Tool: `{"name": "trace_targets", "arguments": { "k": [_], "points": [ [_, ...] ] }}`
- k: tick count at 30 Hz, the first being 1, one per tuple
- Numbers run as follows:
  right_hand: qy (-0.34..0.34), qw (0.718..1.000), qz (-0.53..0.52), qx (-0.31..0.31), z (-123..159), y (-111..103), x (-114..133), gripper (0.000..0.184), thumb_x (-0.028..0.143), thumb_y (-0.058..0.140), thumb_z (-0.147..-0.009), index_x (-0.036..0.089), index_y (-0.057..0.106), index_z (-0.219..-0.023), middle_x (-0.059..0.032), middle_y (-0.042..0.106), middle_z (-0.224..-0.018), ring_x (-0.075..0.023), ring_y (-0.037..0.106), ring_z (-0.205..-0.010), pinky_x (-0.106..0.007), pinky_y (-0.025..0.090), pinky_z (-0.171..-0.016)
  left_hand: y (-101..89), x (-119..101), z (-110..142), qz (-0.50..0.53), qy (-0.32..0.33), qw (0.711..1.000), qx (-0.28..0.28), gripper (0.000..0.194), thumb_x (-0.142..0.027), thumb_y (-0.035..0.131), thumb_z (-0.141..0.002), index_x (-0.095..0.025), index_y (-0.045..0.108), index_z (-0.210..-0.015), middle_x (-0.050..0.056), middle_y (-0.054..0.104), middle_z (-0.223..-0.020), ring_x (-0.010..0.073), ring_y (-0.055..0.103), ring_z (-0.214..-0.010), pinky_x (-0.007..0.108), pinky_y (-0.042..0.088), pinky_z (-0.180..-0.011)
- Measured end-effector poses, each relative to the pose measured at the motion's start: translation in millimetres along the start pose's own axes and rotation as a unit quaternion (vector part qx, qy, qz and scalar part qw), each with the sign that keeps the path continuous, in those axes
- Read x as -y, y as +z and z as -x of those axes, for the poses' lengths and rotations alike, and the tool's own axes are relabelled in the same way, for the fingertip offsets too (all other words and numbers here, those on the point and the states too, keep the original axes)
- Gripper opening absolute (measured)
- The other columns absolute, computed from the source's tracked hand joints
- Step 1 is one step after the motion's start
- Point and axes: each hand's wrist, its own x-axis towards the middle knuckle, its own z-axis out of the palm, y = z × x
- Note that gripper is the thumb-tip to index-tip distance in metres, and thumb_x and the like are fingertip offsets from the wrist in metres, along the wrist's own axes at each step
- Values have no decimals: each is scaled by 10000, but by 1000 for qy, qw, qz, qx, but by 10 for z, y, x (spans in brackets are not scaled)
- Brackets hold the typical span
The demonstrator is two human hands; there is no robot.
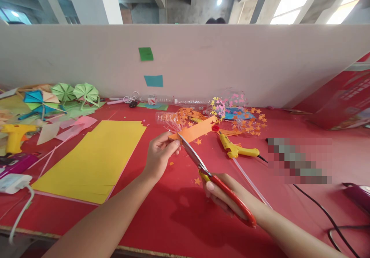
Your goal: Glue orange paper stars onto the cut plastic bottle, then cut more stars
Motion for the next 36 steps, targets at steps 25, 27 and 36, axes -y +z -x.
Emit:
{"name": "trace_targets", "arguments": {
  "k": [25, 27, 36],
  "points": [
    [65, 996, -13, -52, -1, 61, 132, 638, 841, 444, -695, 222, 337, -583, 105, 294, -404, -44, 256, -335, -205, 181, -356, 8, 5, 0, 4, -23, 1000, -7, 91, -246, 620, -752, -187, 672, -708, -20, 594, -615, 96, 540, -562, 220, 454, -542],
    [67, 996, -12, -54, -4, 61, 113, 606, 798, 463, -729, 223, 336, -585, 107, 283, -403, -46, 254, -329, -206, 180, -350, 3, 7, -3, -3, -22, 1000, -6, 94, -248, 614, -753, -185, 671, -712, -19, 589, -611, 101, 540, -559, 228, 454, -542],
    [38, 997, 22, -65, -4, 50, 65, 518, 637, 515, -830, 217, 322, -597, 91, 347, -426, -42, 279, -344, -208, 174, -362, -12, -24, -18, 5, -16, 1000, -9, 108, -230, 598, -744, -183, 630, -653, -24, 566, -578, 97, 523, -548, 227, 429, -544]
  ]
}}
